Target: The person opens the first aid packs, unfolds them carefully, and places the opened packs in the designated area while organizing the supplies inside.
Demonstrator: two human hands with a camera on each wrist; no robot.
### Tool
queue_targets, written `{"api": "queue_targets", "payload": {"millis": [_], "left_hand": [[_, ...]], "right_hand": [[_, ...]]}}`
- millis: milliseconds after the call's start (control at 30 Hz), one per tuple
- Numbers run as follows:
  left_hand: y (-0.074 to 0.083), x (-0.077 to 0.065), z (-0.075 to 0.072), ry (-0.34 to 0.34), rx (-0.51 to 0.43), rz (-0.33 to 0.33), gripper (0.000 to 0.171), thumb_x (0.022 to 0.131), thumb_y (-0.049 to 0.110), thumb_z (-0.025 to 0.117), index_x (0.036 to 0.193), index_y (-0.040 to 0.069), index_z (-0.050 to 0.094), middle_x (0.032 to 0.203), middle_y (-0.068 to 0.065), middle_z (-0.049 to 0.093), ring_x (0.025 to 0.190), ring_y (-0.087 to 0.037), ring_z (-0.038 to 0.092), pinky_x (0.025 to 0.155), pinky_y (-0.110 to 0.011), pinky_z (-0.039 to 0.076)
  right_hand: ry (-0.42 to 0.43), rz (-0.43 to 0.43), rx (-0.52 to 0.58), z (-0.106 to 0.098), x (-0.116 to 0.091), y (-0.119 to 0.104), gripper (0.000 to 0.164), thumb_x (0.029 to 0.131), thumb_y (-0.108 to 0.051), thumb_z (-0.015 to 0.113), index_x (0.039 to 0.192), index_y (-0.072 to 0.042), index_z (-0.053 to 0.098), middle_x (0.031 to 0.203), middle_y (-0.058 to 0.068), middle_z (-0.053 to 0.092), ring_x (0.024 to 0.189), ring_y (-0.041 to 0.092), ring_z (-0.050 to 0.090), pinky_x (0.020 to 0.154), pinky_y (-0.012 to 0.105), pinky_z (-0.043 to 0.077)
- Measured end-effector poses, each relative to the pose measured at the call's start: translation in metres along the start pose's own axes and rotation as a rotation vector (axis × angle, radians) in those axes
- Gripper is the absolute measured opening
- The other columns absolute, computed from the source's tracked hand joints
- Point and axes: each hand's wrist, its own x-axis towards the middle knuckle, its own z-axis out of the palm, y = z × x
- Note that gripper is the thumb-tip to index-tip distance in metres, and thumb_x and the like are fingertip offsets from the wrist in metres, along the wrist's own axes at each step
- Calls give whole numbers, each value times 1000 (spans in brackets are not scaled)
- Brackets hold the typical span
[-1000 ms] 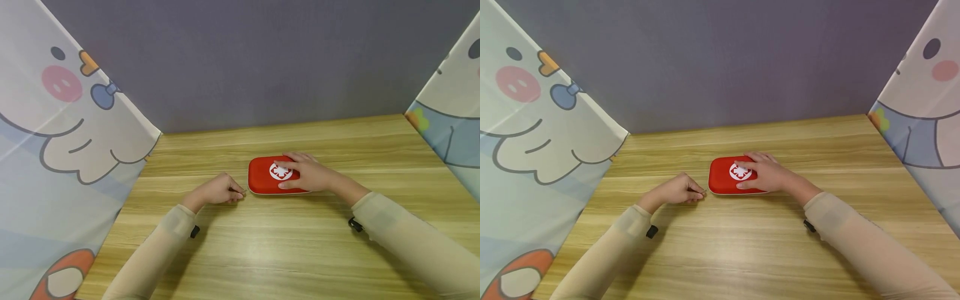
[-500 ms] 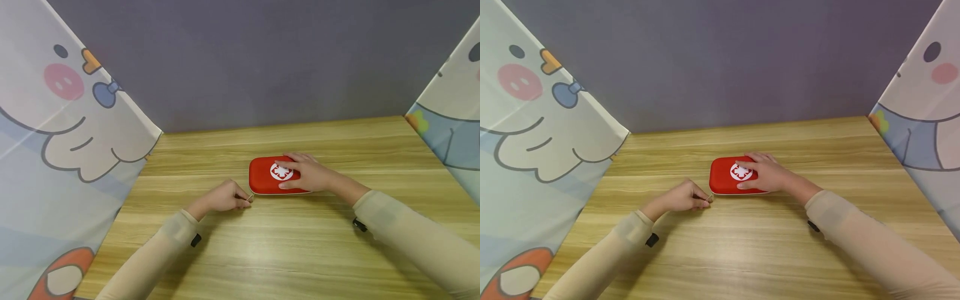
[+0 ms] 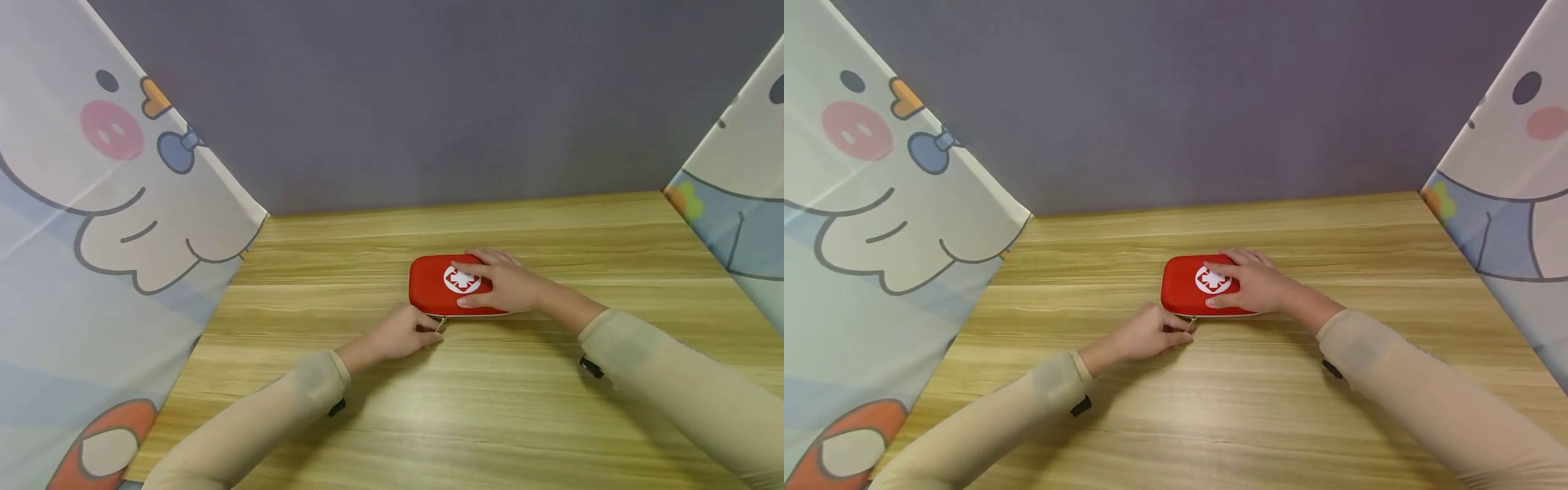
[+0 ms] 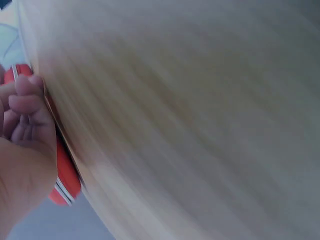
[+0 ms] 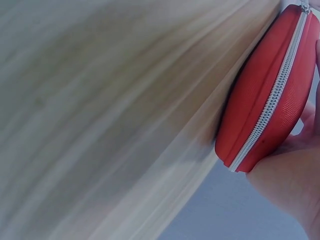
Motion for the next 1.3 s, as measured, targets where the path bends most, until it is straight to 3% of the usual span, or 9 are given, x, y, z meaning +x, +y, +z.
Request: {"api": "queue_targets", "payload": {"millis": [167, 300, 400, 700, 800, 900, 1000, 1300], "left_hand": [[12, 7, 12, 22, -61, -29, 10, 100, 12, 74, 94, 12, 83, 63, 3, 66, 50, -1, 51, 51, -17, 43], [17, 10, 21, 22, -222, -81, 9, 99, 11, 75, 100, 7, 83, 65, 0, 66, 48, -6, 54, 51, -19, 47], [21, 11, 28, 49, -293, -117, 9, 99, 12, 76, 100, 7, 84, 63, 0, 65, 48, -7, 55, 50, -18, 46], [36, 14, 45, 178, -211, -120, 11, 99, 11, 74, 93, 11, 84, 53, 4, 61, 44, -1, 54, 47, -17, 42], [42, 17, 49, 192, -139, -93, 12, 100, 10, 71, 96, 12, 83, 50, 6, 58, 42, 2, 51, 46, -16, 39], [47, 22, 52, 187, -68, -55, 19, 101, 11, 70, 86, 12, 81, 48, 8, 56, 41, 3, 48, 46, -15, 39], [52, 28, 56, 175, -79, -44, 27, 101, 13, 70, 75, 11, 77, 47, 7, 57, 40, 4, 48, 47, -14, 38], [67, 38, 72, 241, -391, -117, 12, 98, 4, 71, 97, 2, 83, 54, -5, 64, 39, 1, 55, 45, -19, 47]], "right_hand": [[-5, 3, 4, 1, 0, 1, 79, 93, -58, 76, 161, -27, 50, 172, 20, 32, 157, 52, 26, 127, 70, 15], [-9, 5, 4, 1, 0, 2, 78, 94, -58, 76, 161, -27, 50, 172, 20, 32, 157, 52, 26, 127, 71, 14], [-12, 5, 2, 1, 0, 2, 79, 93, -58, 75, 161, -27, 50, 172, 20, 32, 157, 53, 26, 127, 71, 14], [-36, 28, 30, -3, -4, 2, 82, 93, -60, 76, 162, -27, 47, 174, 19, 29, 158, 53, 22, 127, 72, 11], [-37, 33, 29, -3, -5, 3, 82, 93, -59, 76, 162, -27, 47, 173, 19, 29, 158, 54, 22, 127, 71, 10], [-30, 23, 22, -2, -4, 4, 81, 93, -60, 75, 162, -28, 47, 173, 19, 29, 158, 54, 23, 127, 72, 11], [-24, 18, 16, -1, -4, 4, 81, 93, -59, 75, 162, -28, 47, 173, 19, 30, 158, 54, 24, 127, 72, 11], [-16, 11, 14, -1, 0, 1, 81, 94, -58, 75, 163, -27, 46, 173, 20, 30, 158, 54, 24, 127, 72, 10]]}}
